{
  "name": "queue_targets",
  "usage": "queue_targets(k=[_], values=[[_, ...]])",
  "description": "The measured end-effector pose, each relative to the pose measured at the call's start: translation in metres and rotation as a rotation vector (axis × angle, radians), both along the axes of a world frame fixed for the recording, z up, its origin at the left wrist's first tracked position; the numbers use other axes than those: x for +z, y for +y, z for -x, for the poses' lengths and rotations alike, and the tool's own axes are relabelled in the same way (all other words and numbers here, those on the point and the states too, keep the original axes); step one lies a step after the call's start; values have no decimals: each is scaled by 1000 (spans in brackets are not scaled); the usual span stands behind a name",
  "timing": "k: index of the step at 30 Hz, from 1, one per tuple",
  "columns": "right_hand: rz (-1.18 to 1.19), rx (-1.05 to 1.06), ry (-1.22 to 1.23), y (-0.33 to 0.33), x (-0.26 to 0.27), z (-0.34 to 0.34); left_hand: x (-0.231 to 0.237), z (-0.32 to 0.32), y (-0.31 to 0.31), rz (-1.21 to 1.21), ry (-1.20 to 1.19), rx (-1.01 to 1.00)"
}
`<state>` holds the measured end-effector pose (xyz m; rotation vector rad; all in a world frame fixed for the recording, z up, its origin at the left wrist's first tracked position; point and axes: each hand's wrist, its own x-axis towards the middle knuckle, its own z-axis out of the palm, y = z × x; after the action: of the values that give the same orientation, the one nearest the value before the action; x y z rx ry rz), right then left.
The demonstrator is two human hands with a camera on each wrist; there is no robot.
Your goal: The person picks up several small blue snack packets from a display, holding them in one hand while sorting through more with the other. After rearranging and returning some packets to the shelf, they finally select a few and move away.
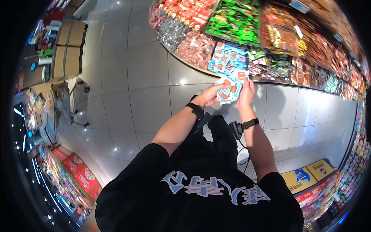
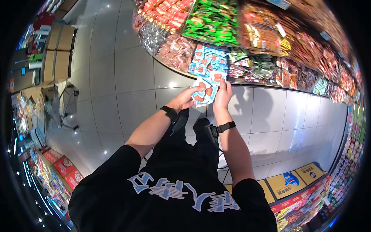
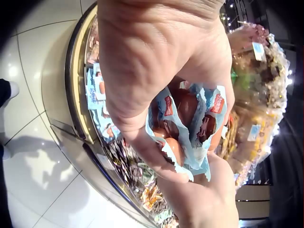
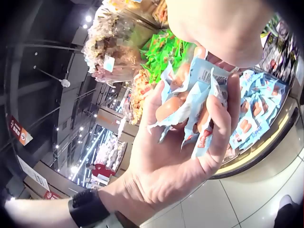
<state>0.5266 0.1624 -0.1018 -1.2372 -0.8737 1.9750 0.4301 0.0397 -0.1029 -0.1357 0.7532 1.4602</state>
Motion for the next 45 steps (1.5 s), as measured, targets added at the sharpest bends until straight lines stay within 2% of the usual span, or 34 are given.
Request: queue_targets(k=[3,5,7,9,10,12,14,16,19,20,22,24,26,27,29,31,32,36,39,41,43,45], values=[[37,34,-25,11,-32,30,-20,26,-11,-7,-42,89],[32,101,-49,33,-83,40,-28,41,-14,14,-28,128],[168,91,-62,58,-115,67,-37,59,-16,19,-5,138],[275,55,-244,69,-101,105,-48,74,-17,33,30,145],[183,134,-138,80,-124,113,-56,80,-18,38,34,156],[153,231,-65,109,-170,130,-63,90,-20,72,33,161],[104,244,-32,119,-183,144,-72,97,-21,100,33,160],[106,185,-1,116,-169,158,-70,101,-21,82,34,147],[59,240,155,102,-148,149,-67,105,-16,84,24,140],[66,201,75,97,-147,147,-67,106,-13,87,19,141],[-68,330,14,87,-139,127,-69,107,-7,66,32,135],[-128,347,-70,64,-118,113,-70,108,1,31,34,137],[-217,442,-282,33,-86,105,-80,109,11,23,25,131],[-312,583,-446,31,-84,95,-78,109,15,20,18,129],[-239,563,-442,32,-97,78,-76,103,22,79,44,114],[-196,567,-430,35,-89,71,-76,95,28,108,74,116],[-245,618,-478,38,-84,67,-79,92,31,114,74,128],[-236,584,-445,43,-71,63,-84,85,40,145,72,209],[-135,400,-499,48,-53,63,-93,89,38,155,89,223],[79,308,-350,73,-100,46,-93,92,37,196,101,215],[290,168,-135,88,-125,47,-94,94,35,195,110,210],[330,62,-148,96,-147,64,-94,94,33,193,91,223]])
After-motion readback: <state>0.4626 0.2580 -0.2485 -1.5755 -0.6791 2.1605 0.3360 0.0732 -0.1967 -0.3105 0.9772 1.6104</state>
